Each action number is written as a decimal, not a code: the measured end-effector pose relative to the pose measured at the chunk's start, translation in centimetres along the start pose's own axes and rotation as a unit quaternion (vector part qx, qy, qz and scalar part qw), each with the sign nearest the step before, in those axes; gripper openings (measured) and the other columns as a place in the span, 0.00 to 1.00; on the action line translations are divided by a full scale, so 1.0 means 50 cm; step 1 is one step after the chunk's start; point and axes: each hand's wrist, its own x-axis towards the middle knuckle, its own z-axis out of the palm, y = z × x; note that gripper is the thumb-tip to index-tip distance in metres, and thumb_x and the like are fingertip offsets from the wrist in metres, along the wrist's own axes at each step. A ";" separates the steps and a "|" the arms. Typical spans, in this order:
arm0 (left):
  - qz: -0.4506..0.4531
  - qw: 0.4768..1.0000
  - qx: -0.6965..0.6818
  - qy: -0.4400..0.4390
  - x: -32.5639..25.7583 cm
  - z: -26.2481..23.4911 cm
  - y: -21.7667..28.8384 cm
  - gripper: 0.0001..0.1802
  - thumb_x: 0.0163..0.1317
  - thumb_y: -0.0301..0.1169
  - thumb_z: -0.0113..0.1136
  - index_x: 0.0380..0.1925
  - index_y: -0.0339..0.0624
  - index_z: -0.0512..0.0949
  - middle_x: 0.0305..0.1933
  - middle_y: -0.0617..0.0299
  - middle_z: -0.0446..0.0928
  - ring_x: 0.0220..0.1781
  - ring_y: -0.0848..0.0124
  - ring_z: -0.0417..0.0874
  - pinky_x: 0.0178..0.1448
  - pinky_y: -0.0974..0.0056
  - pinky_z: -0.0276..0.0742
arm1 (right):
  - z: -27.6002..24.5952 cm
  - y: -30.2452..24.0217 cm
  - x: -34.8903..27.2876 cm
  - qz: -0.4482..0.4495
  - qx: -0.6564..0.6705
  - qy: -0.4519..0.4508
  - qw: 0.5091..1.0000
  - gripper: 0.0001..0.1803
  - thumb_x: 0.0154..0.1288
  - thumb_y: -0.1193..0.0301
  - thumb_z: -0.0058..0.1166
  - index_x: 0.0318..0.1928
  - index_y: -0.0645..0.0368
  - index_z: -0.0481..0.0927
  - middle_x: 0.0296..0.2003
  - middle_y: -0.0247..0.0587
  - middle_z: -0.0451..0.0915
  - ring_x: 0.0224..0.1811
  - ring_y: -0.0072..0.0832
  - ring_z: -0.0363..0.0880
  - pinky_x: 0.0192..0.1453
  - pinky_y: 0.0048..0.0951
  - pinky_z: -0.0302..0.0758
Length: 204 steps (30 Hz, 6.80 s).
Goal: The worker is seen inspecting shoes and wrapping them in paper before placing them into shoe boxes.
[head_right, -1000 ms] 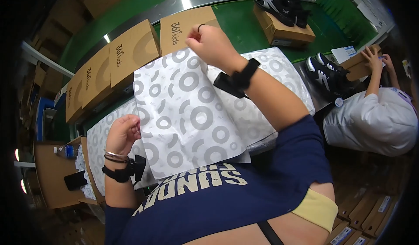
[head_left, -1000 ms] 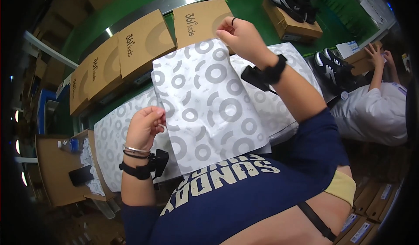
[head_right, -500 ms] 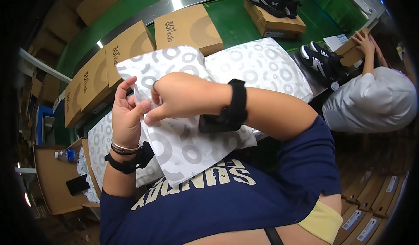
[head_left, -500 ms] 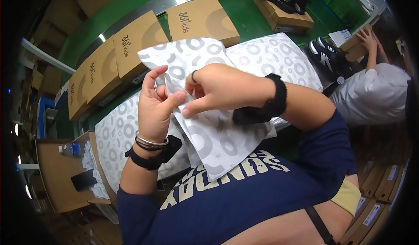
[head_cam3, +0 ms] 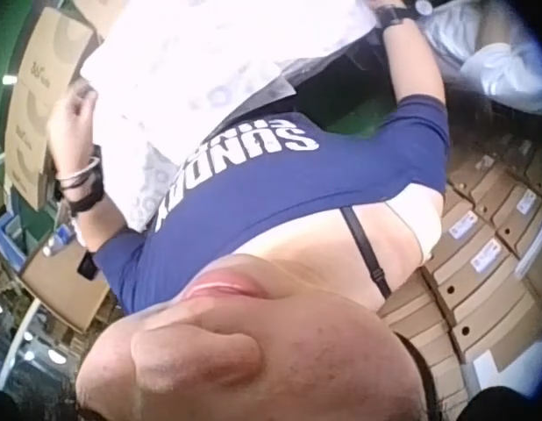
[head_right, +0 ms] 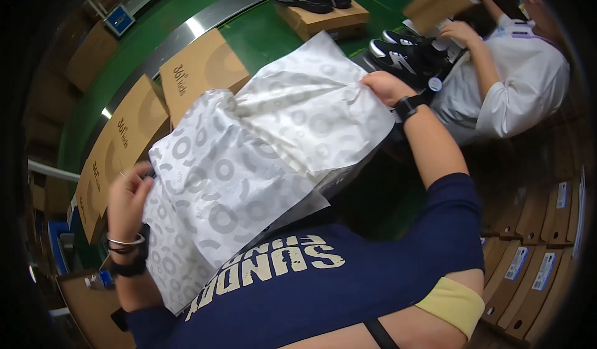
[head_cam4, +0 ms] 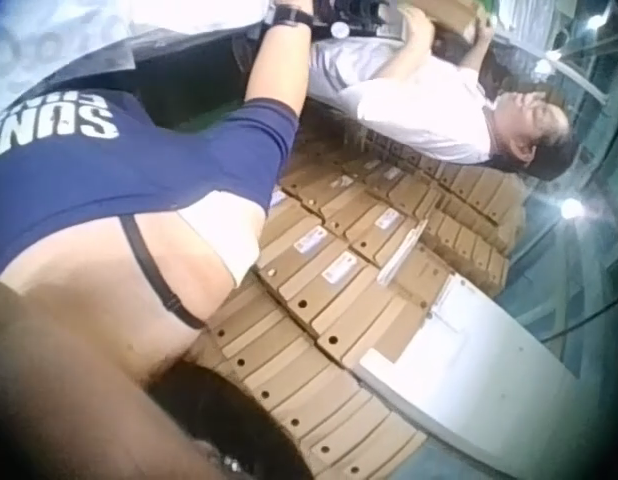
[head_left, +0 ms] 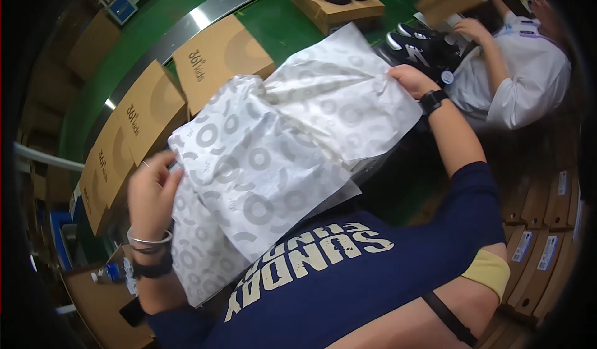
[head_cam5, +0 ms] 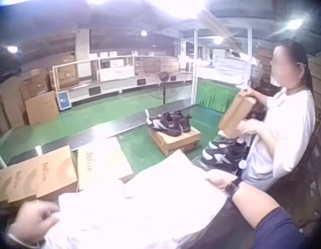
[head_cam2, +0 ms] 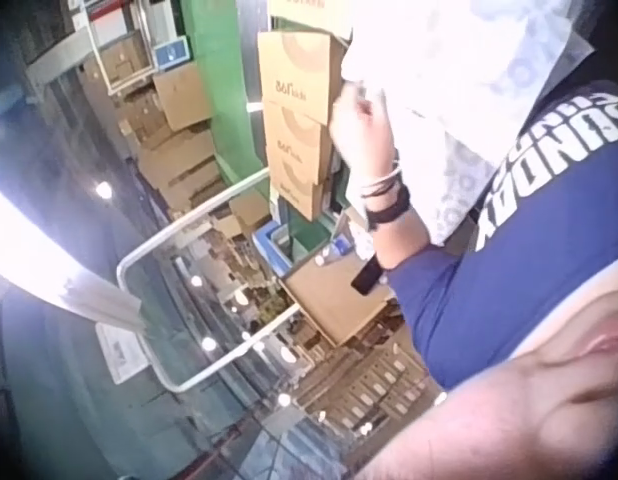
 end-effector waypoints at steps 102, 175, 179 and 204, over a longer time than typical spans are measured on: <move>-0.287 0.804 -0.508 -0.113 0.232 0.154 -0.218 0.38 0.62 0.59 0.23 0.58 0.39 0.60 0.60 0.54 0.64 0.60 0.63 0.65 0.60 0.62 0.62 | 0.499 -0.095 0.323 -0.094 0.052 -0.032 0.994 0.36 0.60 0.47 0.41 0.55 0.68 0.61 0.43 0.54 0.74 0.38 0.38 0.77 0.44 0.41 0.72; -0.351 0.844 -0.132 0.383 -0.338 -0.296 -0.900 0.10 0.61 0.36 0.48 0.23 0.45 0.69 0.15 0.70 0.66 0.13 0.80 0.64 0.15 0.73 0.59 | 0.483 -0.037 -0.005 -0.119 -0.701 -0.049 0.701 0.55 0.28 0.66 0.72 0.62 0.54 0.56 0.64 0.55 0.47 0.66 0.51 0.45 0.63 0.49 0.55; -0.361 0.908 0.213 -0.021 -0.448 -0.056 -0.887 0.09 0.56 0.29 0.47 0.27 0.35 0.74 0.28 0.50 0.76 0.33 0.62 0.76 0.39 0.60 0.72 | 0.453 -0.038 -0.032 -0.087 -0.723 -0.009 0.686 0.54 0.30 0.63 0.71 0.62 0.52 0.57 0.64 0.53 0.49 0.66 0.51 0.46 0.60 0.56 0.56; -0.177 0.875 -0.425 0.148 0.194 -0.062 -0.309 0.18 0.60 0.34 0.48 0.50 0.41 0.66 0.39 0.57 0.73 0.34 0.71 0.77 0.31 0.71 0.73 | 0.413 -0.172 0.086 -0.133 -0.604 -0.232 0.751 0.24 0.48 0.55 0.57 0.34 0.67 0.79 0.36 0.56 0.77 0.38 0.42 0.77 0.42 0.34 0.73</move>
